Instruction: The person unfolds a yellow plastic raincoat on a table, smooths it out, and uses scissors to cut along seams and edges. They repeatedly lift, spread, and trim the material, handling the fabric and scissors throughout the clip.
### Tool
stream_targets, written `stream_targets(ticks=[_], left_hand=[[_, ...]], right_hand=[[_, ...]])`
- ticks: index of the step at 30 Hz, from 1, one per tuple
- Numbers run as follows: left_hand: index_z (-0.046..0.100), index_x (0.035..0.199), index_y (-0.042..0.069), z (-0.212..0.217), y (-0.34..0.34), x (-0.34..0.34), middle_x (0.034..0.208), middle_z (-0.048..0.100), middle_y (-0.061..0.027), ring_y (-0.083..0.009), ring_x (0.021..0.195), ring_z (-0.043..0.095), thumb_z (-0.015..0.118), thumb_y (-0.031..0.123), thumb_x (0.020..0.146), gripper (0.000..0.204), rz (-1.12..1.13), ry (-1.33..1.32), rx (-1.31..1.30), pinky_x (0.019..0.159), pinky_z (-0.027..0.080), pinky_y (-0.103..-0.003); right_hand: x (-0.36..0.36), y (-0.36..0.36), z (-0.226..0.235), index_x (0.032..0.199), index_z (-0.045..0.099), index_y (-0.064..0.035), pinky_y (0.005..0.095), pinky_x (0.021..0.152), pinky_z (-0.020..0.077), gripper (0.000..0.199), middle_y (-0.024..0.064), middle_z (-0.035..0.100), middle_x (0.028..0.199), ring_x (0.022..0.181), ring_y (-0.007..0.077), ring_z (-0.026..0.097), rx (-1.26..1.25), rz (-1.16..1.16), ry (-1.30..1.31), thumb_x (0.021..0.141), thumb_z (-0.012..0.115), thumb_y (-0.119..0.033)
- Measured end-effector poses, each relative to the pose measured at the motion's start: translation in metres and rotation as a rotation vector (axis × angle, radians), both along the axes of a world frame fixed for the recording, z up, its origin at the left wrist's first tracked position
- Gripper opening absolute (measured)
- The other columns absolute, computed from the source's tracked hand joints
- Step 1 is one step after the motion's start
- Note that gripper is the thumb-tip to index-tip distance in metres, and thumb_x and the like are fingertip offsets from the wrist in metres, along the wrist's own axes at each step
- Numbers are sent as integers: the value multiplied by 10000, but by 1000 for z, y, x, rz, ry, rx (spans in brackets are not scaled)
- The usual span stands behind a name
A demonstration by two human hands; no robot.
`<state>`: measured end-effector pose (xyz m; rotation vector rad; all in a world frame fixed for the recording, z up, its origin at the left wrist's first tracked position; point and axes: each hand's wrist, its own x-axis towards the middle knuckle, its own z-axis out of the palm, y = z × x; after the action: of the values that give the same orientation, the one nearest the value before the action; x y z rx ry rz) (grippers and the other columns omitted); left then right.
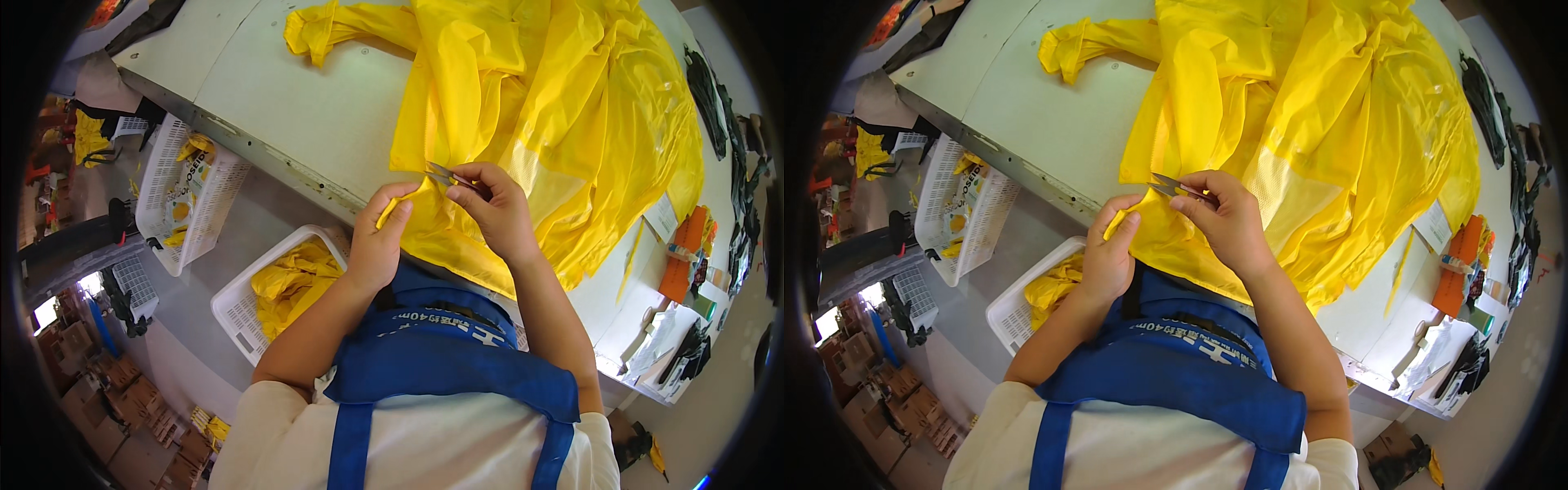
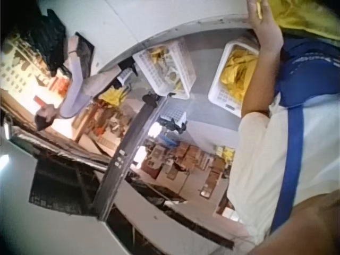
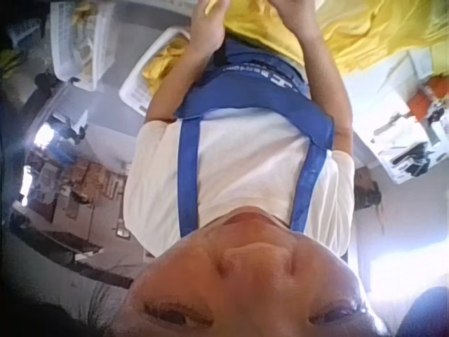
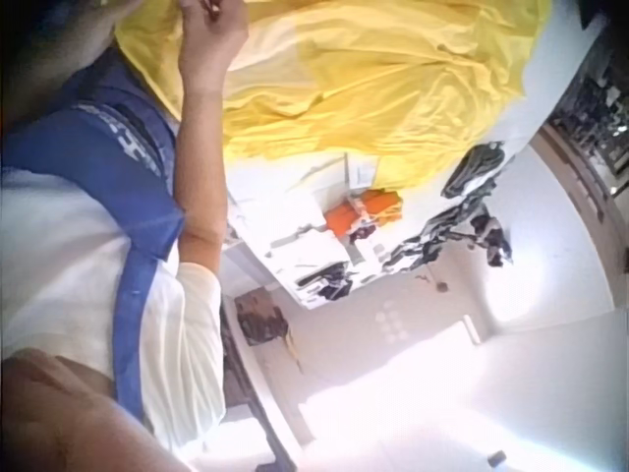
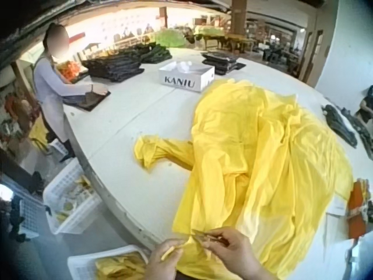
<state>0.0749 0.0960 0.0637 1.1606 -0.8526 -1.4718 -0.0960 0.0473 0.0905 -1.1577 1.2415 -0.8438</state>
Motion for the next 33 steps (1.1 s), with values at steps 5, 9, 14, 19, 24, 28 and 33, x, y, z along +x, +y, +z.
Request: stream_targets(ticks=[5,9,14,19,24,28,33], left_hand=[[548,1152,16,-2,-2,2,1123,574,-48,-124,1046,509,498,104,938,237,-34,-58,9,937,361,-244],[435,1283,48,0,6,-1,1169,556,-73,-179,1066,531,526,105,915,383,47,165,241,947,395,-293],[228,1417,124,-11,8,16,1326,431,-121,-276,1096,559,466,-5,854,624,-205,364,617,816,530,-441],[198,1424,171,38,-17,-11,1378,367,-140,-322,1223,430,543,33,824,706,-157,101,244,935,424,-488],[337,1371,145,55,-63,-31,1397,346,-168,-361,1329,255,669,101,741,714,-322,-1062,-663,1085,217,-486],[421,1320,128,45,-98,-39,1331,427,-131,-325,1278,333,666,186,759,615,-471,-1113,-796,1046,272,-423],[581,1144,55,79,-124,-63,1075,588,-75,-250,1058,518,647,252,805,397,-1182,-1245,-549,902,386,-332]], right_hand=[[-8,-1,0,987,612,15,214,677,445,223,41,600,859,758,84,545,-51,-74,91,813,694,-98],[-42,28,2,1077,539,-6,237,675,444,441,69,573,924,784,115,535,-238,-196,274,735,771,-160],[-94,122,-18,1027,523,-51,356,649,470,601,110,556,867,771,293,563,-483,135,856,569,849,-264],[-137,139,-54,927,583,-18,297,607,461,279,71,571,730,624,199,568,-305,-46,770,711,730,-118],[-175,107,-7,952,600,-21,199,579,342,154,-65,442,698,644,38,380,205,1,319,840,645,-116],[-195,96,11,938,608,-15,189,620,364,153,-83,470,740,694,25,402,304,58,155,873,607,-154],[-221,96,14,946,617,-12,185,641,382,164,-82,505,763,711,21,426,346,107,115,867,607,-155]])
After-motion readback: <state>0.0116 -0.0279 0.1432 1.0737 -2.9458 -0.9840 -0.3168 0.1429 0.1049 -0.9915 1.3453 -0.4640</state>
